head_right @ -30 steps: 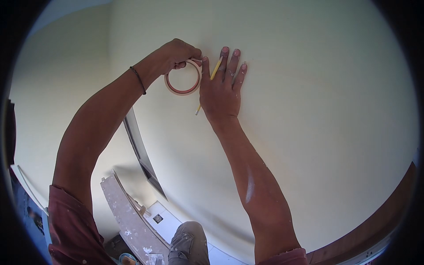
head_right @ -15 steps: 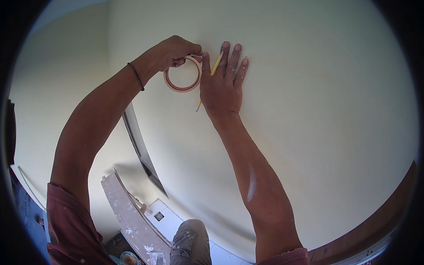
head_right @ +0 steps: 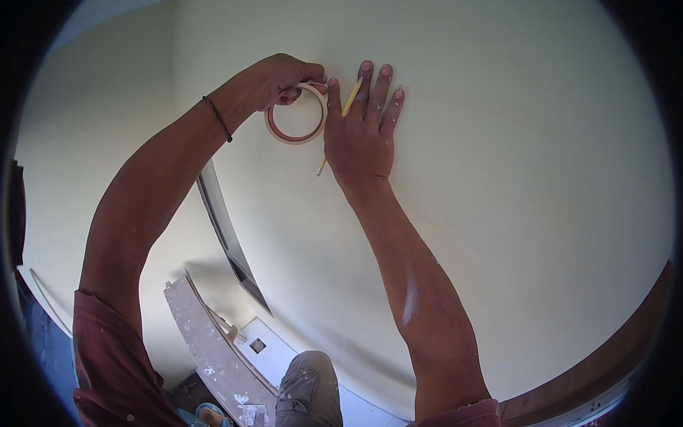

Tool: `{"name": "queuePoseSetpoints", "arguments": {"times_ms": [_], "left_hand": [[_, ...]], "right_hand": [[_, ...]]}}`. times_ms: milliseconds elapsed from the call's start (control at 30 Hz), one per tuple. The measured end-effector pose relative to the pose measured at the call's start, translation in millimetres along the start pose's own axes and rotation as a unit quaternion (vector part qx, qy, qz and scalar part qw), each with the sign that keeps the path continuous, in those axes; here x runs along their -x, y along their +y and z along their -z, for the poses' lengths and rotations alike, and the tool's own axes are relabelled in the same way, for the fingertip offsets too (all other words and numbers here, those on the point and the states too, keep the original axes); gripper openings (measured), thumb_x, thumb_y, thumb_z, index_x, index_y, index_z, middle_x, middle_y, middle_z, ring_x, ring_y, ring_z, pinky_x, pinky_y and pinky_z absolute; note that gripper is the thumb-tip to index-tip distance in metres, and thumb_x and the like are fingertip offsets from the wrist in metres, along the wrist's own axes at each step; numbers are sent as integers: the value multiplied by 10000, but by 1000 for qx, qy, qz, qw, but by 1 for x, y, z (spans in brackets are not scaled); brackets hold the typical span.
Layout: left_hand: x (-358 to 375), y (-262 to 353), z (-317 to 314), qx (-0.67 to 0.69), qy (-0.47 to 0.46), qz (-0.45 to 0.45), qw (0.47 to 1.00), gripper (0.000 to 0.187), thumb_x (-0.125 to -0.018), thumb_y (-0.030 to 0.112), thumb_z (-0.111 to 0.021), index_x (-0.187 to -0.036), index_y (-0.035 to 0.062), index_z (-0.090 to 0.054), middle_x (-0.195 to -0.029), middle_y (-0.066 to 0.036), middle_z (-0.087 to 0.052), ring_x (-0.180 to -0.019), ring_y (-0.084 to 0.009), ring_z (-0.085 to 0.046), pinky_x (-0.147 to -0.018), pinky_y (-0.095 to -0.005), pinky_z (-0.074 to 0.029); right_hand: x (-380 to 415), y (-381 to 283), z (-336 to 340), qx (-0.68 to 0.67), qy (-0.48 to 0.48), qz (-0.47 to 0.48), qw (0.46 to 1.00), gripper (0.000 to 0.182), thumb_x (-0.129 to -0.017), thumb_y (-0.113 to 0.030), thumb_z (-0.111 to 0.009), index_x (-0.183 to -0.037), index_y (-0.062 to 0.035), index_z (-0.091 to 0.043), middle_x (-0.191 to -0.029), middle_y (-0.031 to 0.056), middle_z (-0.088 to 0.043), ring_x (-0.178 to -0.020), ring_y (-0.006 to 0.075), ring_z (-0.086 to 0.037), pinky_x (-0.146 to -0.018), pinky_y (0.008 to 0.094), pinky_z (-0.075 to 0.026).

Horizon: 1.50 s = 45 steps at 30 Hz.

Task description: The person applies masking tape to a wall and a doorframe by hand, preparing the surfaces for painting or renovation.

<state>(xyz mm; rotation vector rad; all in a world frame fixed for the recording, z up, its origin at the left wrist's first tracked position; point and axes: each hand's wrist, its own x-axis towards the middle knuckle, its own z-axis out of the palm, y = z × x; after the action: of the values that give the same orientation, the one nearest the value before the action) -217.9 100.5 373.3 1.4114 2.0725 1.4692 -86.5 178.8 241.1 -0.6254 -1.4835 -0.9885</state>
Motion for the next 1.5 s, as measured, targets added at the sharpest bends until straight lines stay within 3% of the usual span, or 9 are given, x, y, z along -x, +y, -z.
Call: {"name": "queuePoseSetpoints", "arguments": {"times_ms": [133, 233, 533, 633, 833, 1033, 1133, 1300, 1500], "left_hand": [[0, 1, -5, 10, 32, 13, 999, 169, -851, 180, -730, -758, 42, -698, -670, 26, -608, -475, -43, -323, -470, -207, -361], [4, 2, -1, 21, 9, 11, 1000, 176, -837, 165, -732, -716, 50, -675, -643, 32, -567, -467, -47, -317, -473, -203, -368], [2, 9, -2, 6, 12, 3, 1000, 175, -839, 143, -719, -702, 48, -667, -610, 30, -516, -449, -50, -325, -456, -217, -376], [-4, 9, -1, 3, -6, -6, 1000, 181, -853, 139, -711, -705, 44, -671, -591, 32, -483, -440, -55, -321, -448, -226, -362], [-7, -7, 14, -35, -12, -3, 999, 177, -877, 162, -709, -754, 36, -723, -597, 30, -442, -458, -67, -345, -450, -233, -330], [8, -31, 61, -11, -17, -47, 999, 279, -937, 269, -756, -984, -3, -717, -877, -54, -724, -499, -55, -401, -457, -217, -378], [35, -45, 84, 20, -1, -85, 996, 320, -939, 317, -761, -987, 3, -716, -856, -51, -709, -525, -42, -422, -483, -185, -396], [108, -113, 100, 155, 83, -103, 979, 373, -974, 334, -735, -1054, -30, -710, -866, -52, -695, -533, -26, -460, -475, -179, -397], [212, -293, 57, 385, 110, 36, 916, 248, -1016, 188, -652, -1074, -45, -714, -773, -74, -708, -538, -53, -562, -431, -177, -398]], "right_hand": [[0, 0, 0, -28, -42, -1, 999, 591, -957, -128, -631, -1529, -205, -503, -1613, 330, -323, -1513, 561, -232, -1198, 715, -179], [-1, 0, 4, 11, -6, -3, 1000, 435, -961, -176, -622, -1395, -191, -645, -1551, 290, -460, -1493, 507, -339, -1213, 657, -234], [1, -2, 2, 1, -19, -13, 1000, 444, -963, -183, -626, -1406, -191, -637, -1579, 300, -413, -1510, 514, -295, -1209, 663, -239], [1, -2, 1, -35, -60, -15, 997, 599, -969, -152, -639, -1543, -221, -482, -1628, 318, -299, -1529, 547, -197, -1197, 716, -182], [1, -4, -4, 5, -63, -17, 998, 549, -982, -336, -668, -1508, -253, -534, -1627, 311, -304, -1534, 540, -186, -1196, 711, -191], [0, -4, -2, -17, -13, -20, 1000, 484, -960, -340, -678, -1419, -192, -627, -1577, 288, -422, -1513, 519, -280, -1207, 672, -232], [0, -3, 1, -66, -66, -23, 995, 662, -976, -374, -684, -1562, -196, -434, -1640, 328, -253, -1534, 550, -163, -1197, 713, -174], [-2, -4, 3, -45, -66, -17, 997, 653, -959, -376, -704, -1531, -163, -473, -1614, 381, -257, -1527, 560, -176, -1203, 712, -150], [-3, -7, 6, -56, -48, 1, 997, 607, -952, -346, -717, -1489, -138, -526, -1599, 423, -230, -1516, 597, -150, -1195, 729, -142]]}}
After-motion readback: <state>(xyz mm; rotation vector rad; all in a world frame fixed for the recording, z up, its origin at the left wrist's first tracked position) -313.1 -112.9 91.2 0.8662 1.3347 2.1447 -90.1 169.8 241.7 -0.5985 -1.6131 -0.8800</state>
